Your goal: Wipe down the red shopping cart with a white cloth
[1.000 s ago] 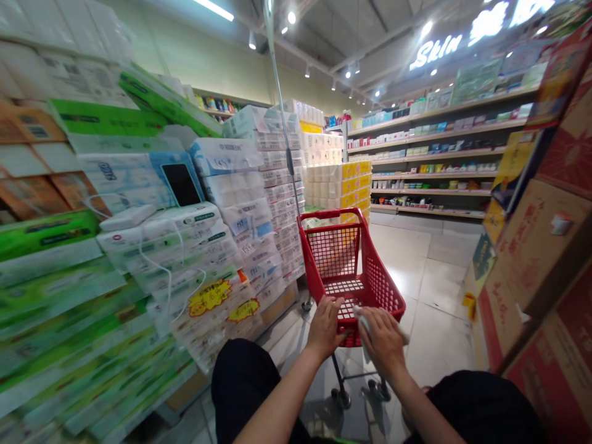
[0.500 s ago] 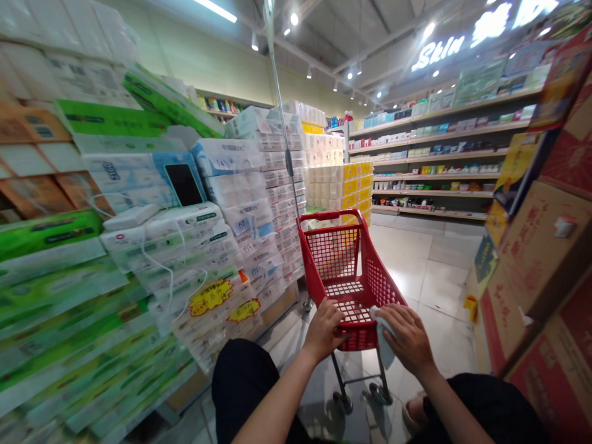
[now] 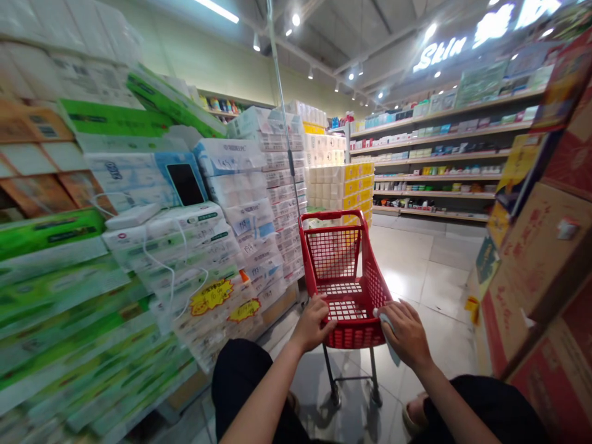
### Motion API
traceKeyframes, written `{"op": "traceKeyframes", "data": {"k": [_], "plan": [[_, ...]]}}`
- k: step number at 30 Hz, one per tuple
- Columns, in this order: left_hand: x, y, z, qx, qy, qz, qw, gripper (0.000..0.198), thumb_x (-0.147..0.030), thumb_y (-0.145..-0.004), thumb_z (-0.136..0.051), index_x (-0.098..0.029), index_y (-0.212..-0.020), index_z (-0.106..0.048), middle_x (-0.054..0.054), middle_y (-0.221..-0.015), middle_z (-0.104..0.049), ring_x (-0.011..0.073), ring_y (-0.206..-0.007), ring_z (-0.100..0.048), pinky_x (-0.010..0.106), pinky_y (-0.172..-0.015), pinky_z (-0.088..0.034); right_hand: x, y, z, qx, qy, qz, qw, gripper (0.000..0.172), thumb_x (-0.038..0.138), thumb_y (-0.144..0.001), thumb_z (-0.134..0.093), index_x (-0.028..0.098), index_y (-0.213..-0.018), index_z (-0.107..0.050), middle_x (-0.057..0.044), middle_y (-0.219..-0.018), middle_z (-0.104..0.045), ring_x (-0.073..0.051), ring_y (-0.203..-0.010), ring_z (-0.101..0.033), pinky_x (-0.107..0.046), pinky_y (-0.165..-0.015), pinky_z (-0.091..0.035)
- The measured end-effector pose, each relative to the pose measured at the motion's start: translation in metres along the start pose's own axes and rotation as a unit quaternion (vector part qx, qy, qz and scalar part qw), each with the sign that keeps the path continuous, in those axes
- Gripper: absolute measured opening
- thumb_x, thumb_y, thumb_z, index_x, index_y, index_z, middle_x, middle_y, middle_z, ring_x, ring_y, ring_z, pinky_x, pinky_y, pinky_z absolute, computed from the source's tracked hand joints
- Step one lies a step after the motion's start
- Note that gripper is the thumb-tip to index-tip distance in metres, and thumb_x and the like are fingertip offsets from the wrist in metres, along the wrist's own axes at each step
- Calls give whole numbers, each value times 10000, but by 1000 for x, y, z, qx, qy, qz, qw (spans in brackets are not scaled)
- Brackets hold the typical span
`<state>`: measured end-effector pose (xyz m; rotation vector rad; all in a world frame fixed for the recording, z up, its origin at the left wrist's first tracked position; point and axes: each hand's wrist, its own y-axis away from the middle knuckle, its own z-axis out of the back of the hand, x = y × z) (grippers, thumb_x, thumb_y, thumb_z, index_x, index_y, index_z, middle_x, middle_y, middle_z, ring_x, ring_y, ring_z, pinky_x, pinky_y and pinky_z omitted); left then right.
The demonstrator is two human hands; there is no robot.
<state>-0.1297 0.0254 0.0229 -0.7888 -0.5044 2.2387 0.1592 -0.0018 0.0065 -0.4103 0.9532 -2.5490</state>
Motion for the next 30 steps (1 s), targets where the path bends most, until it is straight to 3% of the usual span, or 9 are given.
{"op": "traceKeyframes", "data": {"k": [3,8,14,18,21,23,26,30], "plan": [[10,1,14,-18,4,39,999,288,-337,-969,-430,-202,-784,-604,59,-939,-628,223,-1263,-484,444,-1126,-344,25,-4,-2,10,-6,11,1000,218,289,-899,-467,279,-1032,-638,-16,-1034,-676,-222,-1082,-572,-457,-1100,-294],[32,-1,26,-59,-20,103,993,244,-299,-910,-518,-202,-699,-592,62,-880,-668,245,-1285,-488,462,-1105,-372,67,-9,-6,19,-36,47,998,226,284,-930,-489,293,-1108,-627,-17,-1014,-679,-213,-1047,-575,-432,-1082,-312],[53,-3,40,-14,-54,130,990,168,-247,-863,-536,-198,-771,-668,75,-1011,-709,254,-1330,-457,454,-1103,-377,97,-16,1,69,-79,104,989,256,275,-931,-489,288,-1147,-625,-31,-973,-685,-214,-971,-583,-429,-1049,-354],[59,-6,50,35,-68,109,991,232,-238,-902,-470,-215,-916,-700,49,-1157,-687,219,-1359,-425,447,-1162,-294,85,-26,13,98,-99,126,982,234,300,-950,-477,305,-1114,-643,-6,-1019,-698,-194,-1029,-585,-425,-1070,-329],[62,-9,54,65,-84,99,989,270,-219,-926,-424,-222,-947,-693,37,-1189,-676,204,-1370,-408,464,-1201,-204,59,-37,15,84,-94,119,985,259,311,-955,-470,323,-1151,-637,17,-1131,-688,-193,-1156,-550,-435,-1113,-287],[62,-12,53,64,-105,103,987,254,-197,-920,-430,-219,-934,-683,46,-1227,-652,205,-1354,-427,462,-1200,-207,41,-43,10,66,-83,98,989,279,290,-959,-448,320,-1164,-634,19,-1157,-684,-189,-1193,-538,-438,-1126,-280],[54,-19,42,40,-141,133,980,205,-171,-906,-458,-215,-903,-658,58,-1220,-641,207,-1313,-470,442,-1186,-245,30,-48,-2,43,-80,62,994,288,256,-964,-418,288,-1151,-634,-2,-1162,-679,-180,-1178,-551,-432,-1121,-303],[19,-31,12,10,-126,163,979,205,-319,-969,-437,-232,-987,-622,40,-1097,-680,200,-1148,-588,408,-1148,-296,53,-43,-19,29,-92,57,994,281,255,-965,-430,245,-1175,-617,-36,-1195,-662,-196,-1182,-541,-430,-1113,-328]]}}
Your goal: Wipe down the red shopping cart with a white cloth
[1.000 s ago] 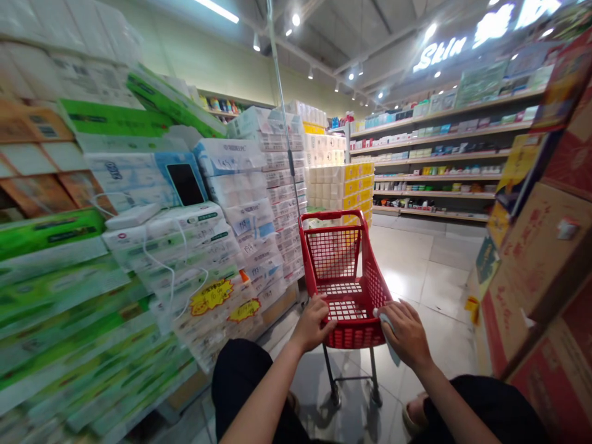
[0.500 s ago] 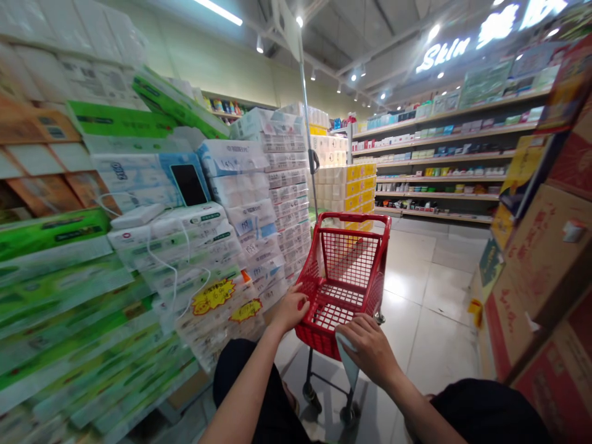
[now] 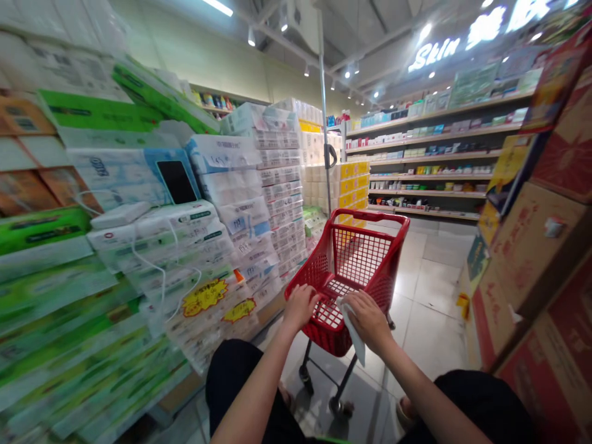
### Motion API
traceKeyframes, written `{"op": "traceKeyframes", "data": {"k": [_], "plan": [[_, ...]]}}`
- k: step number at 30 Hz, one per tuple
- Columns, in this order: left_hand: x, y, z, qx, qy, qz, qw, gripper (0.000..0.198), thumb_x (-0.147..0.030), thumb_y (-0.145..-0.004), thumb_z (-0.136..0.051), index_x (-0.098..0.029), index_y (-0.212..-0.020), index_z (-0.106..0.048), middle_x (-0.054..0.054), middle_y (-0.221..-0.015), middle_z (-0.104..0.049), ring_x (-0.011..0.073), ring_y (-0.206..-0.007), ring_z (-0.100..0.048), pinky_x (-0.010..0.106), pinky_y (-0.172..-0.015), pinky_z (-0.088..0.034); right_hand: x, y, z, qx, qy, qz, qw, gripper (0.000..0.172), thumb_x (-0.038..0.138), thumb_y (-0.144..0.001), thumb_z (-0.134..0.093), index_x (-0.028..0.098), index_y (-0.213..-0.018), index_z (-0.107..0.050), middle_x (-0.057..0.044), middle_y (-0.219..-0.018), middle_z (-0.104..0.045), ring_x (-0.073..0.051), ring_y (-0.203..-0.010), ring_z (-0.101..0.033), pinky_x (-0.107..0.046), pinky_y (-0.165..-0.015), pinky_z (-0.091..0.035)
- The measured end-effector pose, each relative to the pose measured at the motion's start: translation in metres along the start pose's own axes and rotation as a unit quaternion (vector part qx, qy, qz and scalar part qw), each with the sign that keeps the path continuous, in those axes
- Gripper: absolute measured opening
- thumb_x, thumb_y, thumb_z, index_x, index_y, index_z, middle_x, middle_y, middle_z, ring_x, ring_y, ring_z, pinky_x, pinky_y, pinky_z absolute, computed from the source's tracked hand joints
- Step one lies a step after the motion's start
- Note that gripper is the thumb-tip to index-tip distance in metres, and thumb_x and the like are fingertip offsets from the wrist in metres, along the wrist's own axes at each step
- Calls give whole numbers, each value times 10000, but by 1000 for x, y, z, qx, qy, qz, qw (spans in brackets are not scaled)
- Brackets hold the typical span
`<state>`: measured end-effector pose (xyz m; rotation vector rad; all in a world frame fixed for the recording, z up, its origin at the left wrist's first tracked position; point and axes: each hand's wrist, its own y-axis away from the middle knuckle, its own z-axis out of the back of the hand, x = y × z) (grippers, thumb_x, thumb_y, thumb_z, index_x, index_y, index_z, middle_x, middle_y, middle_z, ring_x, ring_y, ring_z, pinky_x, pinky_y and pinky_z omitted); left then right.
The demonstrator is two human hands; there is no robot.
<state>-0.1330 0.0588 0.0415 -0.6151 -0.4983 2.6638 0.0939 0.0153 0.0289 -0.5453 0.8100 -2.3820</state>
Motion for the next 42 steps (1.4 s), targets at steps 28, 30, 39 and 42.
{"op": "traceKeyframes", "data": {"k": [28,30,39,42], "plan": [[-27,28,4,105,-64,-50,991,388,-583,-860,-548,-327,-1126,-666,12,-1017,-739,240,-934,-676,332,-852,-441,18,-20,-8,-11,47,-9,999,233,448,-923,-524,250,-976,-636,-35,-992,-684,-199,-1027,-576,-403,-1102,-273],[-20,29,9,117,-60,-55,990,362,-570,-853,-562,-324,-1088,-686,6,-993,-742,228,-917,-676,318,-856,-435,25,-23,-8,3,42,7,999,206,419,-939,-512,262,-969,-641,-17,-955,-690,-181,-991,-584,-392,-1107,-264],[-1,24,30,164,-27,-53,985,566,-741,-858,-401,-291,-992,-717,4,-880,-745,202,-882,-678,291,-882,-421,-61,-23,23,-27,118,-33,992,264,362,-977,-418,306,-1113,-638,-15,-1174,-663,-216,-1155,-510,-419,-1073,-290],[-8,17,29,202,-47,-27,978,667,-795,-852,-285,-319,-1055,-706,16,-942,-748,234,-946,-674,324,-898,-428,-73,-19,28,-44,149,-63,986,275,361,-976,-412,292,-1114,-640,-31,-1247,-619,-236,-1187,-482,-424,-1065,-308]]}}
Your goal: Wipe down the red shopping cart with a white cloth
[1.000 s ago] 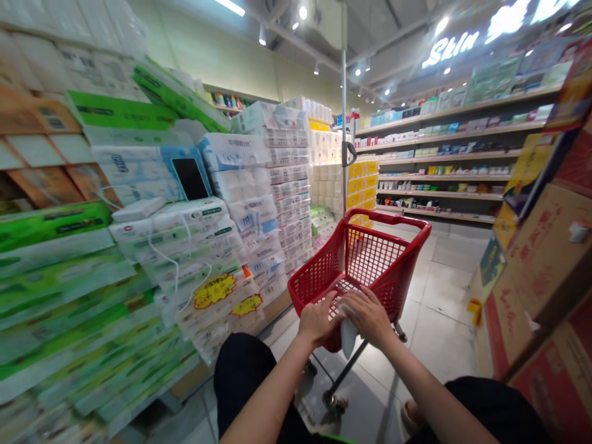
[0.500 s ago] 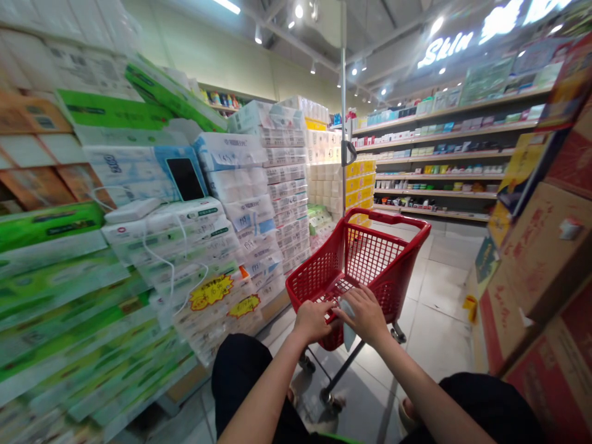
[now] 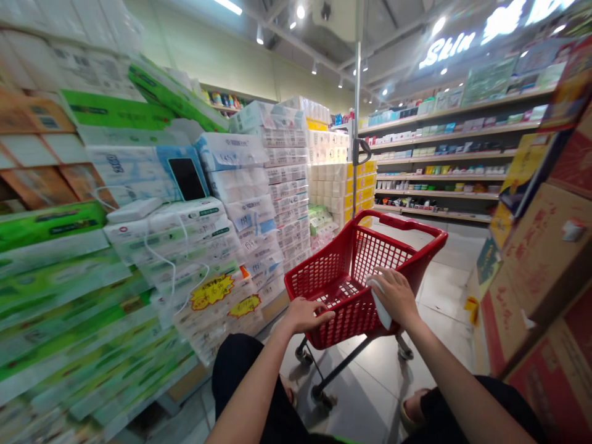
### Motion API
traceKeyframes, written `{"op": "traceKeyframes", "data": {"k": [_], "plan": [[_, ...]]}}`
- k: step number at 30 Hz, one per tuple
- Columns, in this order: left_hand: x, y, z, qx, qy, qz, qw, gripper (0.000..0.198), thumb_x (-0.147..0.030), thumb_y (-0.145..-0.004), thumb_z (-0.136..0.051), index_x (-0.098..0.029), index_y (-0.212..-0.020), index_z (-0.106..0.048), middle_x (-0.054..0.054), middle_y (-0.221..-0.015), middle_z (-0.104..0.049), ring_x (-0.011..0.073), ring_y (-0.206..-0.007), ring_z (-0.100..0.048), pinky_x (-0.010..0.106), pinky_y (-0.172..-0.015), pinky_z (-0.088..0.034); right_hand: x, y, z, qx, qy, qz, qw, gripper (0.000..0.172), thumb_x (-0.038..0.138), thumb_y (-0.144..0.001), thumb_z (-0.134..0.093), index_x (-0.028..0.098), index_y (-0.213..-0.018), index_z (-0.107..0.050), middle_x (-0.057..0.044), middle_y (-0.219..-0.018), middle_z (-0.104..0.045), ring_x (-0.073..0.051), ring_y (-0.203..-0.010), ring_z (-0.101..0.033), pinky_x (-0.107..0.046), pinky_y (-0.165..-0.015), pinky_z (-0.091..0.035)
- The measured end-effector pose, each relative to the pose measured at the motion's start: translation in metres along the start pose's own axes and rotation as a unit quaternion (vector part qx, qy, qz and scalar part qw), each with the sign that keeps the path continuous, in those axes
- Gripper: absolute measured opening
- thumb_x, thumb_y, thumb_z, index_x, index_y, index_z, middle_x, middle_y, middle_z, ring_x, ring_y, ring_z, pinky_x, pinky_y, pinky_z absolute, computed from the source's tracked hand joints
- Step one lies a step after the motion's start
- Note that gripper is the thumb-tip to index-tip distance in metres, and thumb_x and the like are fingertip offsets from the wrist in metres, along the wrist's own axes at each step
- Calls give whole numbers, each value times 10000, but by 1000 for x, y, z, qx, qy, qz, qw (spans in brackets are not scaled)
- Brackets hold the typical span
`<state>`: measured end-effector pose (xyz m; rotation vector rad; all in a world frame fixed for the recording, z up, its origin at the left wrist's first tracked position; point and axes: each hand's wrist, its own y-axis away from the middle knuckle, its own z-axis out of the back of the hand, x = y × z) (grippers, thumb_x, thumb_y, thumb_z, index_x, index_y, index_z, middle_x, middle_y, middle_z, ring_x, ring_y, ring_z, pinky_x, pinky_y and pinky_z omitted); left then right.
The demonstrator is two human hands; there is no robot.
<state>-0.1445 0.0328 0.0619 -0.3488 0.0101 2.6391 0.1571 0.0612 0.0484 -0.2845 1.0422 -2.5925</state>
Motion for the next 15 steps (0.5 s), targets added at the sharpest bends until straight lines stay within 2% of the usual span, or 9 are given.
{"op": "traceKeyframes", "data": {"k": [3,6,8,10,12,15], "plan": [[-10,-5,-4,4,-12,40,999,706,-819,-838,-246,-330,-1034,-715,26,-963,-748,253,-969,-672,354,-916,-426,15,6,1,1,5,-17,1000,280,330,-980,-396,277,-1113,-637,-41,-1163,-647,-235,-1160,-494,-414,-1054,-328],[-17,-3,-9,-55,-2,38,998,648,-789,-856,-294,-328,-1030,-715,20,-950,-751,236,-959,-672,359,-970,-393,35,12,2,12,-9,-5,1000,288,325,-980,-398,289,-1144,-632,-30,-1145,-658,-230,-1150,-505,-404,-1046,-342],[-16,1,-10,-71,-3,43,997,628,-765,-869,-313,-313,-1024,-720,27,-923,-753,229,-928,-677,345,-954,-396,36,14,5,24,-18,29,999,290,329,-978,-411,301,-1168,-629,-17,-1168,-659,-220,-1144,-517,-407,-1071,-318],[-14,4,-10,-64,-12,60,996,645,-768,-866,-311,-298,-1002,-731,39,-891,-753,233,-890,-681,327,-892,-420,25,14,9,42,-14,72,996,297,328,-977,-423,315,-1196,-623,-5,-1194,-659,-216,-1150,-521,-417,-1098,-281],[-11,5,-9,-62,-17,69,996,665,-785,-854,-309,-293,-990,-734,40,-877,-751,233,-865,-682,312,-847,-431,2,12,15,49,9,87,995,309,323,-974,-431,326,-1222,-615,-2,-1227,-652,-228,-1183,-500,-433,-1098,-265],[-8,4,-11,-72,-19,70,995,682,-805,-840,-306,-290,-973,-733,37,-865,-748,232,-854,-681,302,-831,-432,-44,10,27,13,67,28,997,346,329,-975,-425,328,-1286,-578,-6,-1297,-620,-265,-1245,-437,-460,-1056,-279]]}}
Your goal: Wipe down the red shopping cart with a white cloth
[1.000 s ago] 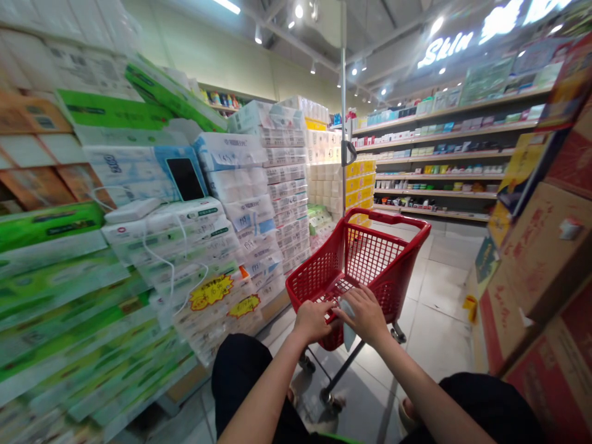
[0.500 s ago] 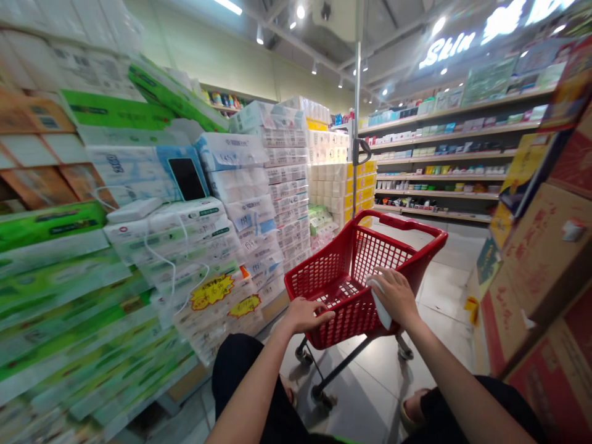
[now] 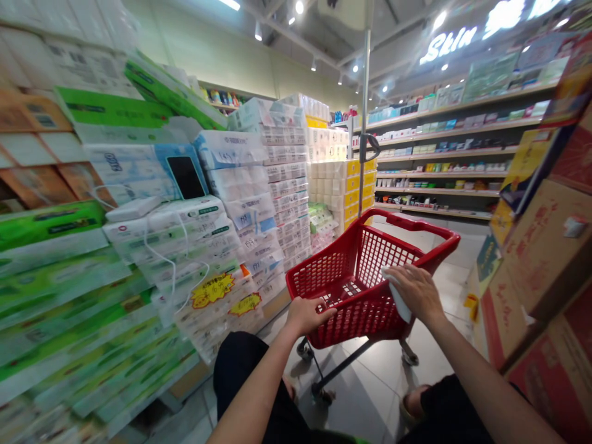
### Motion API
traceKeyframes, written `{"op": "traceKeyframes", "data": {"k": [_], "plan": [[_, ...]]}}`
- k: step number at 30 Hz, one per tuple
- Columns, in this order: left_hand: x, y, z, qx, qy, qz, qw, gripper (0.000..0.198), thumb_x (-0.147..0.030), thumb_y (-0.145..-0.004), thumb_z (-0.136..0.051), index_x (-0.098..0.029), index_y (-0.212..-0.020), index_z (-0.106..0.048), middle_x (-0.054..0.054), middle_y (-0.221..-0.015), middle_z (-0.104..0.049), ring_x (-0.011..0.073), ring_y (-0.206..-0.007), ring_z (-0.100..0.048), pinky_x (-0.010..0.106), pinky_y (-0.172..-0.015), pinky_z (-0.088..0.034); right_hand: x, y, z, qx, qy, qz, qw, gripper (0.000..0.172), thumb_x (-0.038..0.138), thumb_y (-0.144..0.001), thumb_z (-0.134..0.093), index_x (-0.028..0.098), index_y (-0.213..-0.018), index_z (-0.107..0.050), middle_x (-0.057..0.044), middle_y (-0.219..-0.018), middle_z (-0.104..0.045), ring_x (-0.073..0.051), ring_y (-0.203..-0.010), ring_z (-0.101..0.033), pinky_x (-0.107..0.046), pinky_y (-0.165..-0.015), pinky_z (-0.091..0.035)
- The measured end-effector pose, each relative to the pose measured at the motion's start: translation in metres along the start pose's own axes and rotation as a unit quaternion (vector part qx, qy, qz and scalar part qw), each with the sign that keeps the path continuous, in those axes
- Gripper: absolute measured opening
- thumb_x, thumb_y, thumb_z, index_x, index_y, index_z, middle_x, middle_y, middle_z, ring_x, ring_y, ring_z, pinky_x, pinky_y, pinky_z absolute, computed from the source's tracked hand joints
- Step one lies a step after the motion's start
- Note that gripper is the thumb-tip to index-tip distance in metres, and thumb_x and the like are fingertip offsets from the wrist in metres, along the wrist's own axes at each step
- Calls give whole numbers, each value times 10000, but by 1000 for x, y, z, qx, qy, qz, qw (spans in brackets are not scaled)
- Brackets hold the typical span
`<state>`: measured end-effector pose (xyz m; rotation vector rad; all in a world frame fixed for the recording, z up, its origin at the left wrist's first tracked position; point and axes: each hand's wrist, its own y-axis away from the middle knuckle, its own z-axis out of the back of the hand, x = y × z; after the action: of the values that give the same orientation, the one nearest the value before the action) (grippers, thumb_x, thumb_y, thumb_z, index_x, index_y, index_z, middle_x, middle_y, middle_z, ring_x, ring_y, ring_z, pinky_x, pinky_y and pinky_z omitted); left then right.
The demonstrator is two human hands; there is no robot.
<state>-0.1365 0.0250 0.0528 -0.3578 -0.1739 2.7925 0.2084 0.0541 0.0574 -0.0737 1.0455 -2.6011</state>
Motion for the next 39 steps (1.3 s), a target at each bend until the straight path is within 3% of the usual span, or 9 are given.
{"op": "traceKeyframes", "data": {"k": [3,6,14,17,21,25,28,32,39], "plan": [[-1,-1,-4,-9,0,0,1000,687,-813,-835,-300,-294,-955,-733,37,-857,-747,240,-864,-681,310,-832,-430,-40,0,7,-42,48,-75,995,394,333,-995,-373,335,-1365,-509,-1,-1380,-561,-291,-1274,-392,-484,-1023,-283],[-2,-2,-7,-14,2,1,1000,686,-813,-835,-298,-294,-949,-731,38,-834,-743,235,-834,-680,314,-822,-429,-52,-3,9,-71,48,-119,989,377,364,-987,-382,330,-1322,-552,-15,-1359,-571,-311,-1230,-412,-491,-978,-327],[-3,1,-3,-19,-4,13,1000,703,-818,-834,-279,-289,-947,-727,39,-826,-740,237,-832,-676,323,-831,-424,47,7,-9,-32,-89,-63,994,337,375,-987,-370,300,-1227,-594,-26,-1238,-617,-239,-1130,-499,-392,-987,-406],[-3,3,-2,-19,1,16,1000,689,-818,-830,-300,-294,-959,-728,32,-840,-743,227,-837,-677,307,-831,-429,59,11,-7,0,-84,-18,996,338,353,-987,-382,302,-1260,-575,-21,-1262,-614,-224,-1097,-517,-361,-944,-416],[-5,4,0,-17,7,14,1000,668,-814,-828,-320,-302,-954,-731,21,-840,-745,223,-837,-678,294,-811,-437,10,2,5,43,-5,35,998,342,362,-982,-396,314,-1269,-576,-21,-1257,-627,-230,-1026,-531,-362,-825,-414],[-11,3,-1,-18,7,11,1000,681,-816,-829,-309,-299,-956,-734,27,-811,-741,232,-822,-680,307,-800,-438,-51,-12,15,14,77,-42,996,368,443,-969,-395,325,-1266,-579,-24,-1279,-611,-252,-992,-513,-397,-806,-389],[-16,2,-3,-24,2,21,1000,714,-828,-822,-292,-285,-962,-733,40,-806,-739,240,-824,-680,317,-799,-437,-64,-19,13,7,80,-88,993,378,485,-959,-394,318,-1236,-590,-36,-1257,-613,-246,-948,-517,-399,-788,-395],[-19,2,-3,-20,-10,27,999,704,-802,-846,-283,-270,-969,-728,54,-810,-740,247,-838,-682,331,-820,-430,-28,-16,1,2,41,-111,993,345,414,-989,-333,252,-1114,-611,-66,-1149,-631,-245,-981,-524,-389,-778,-416],[-20,3,-2,-22,-14,23,999,679,-779,-862,-292,-263,-968,-719,59,-845,-744,247,-849,-681,335,-830,-418,100,10,-11,-14,-96,-62,993,291,313,-997,-336,269,-1124,-595,-57,-1113,-634,-230,-1040,-547,-391,-932,-426]]}}
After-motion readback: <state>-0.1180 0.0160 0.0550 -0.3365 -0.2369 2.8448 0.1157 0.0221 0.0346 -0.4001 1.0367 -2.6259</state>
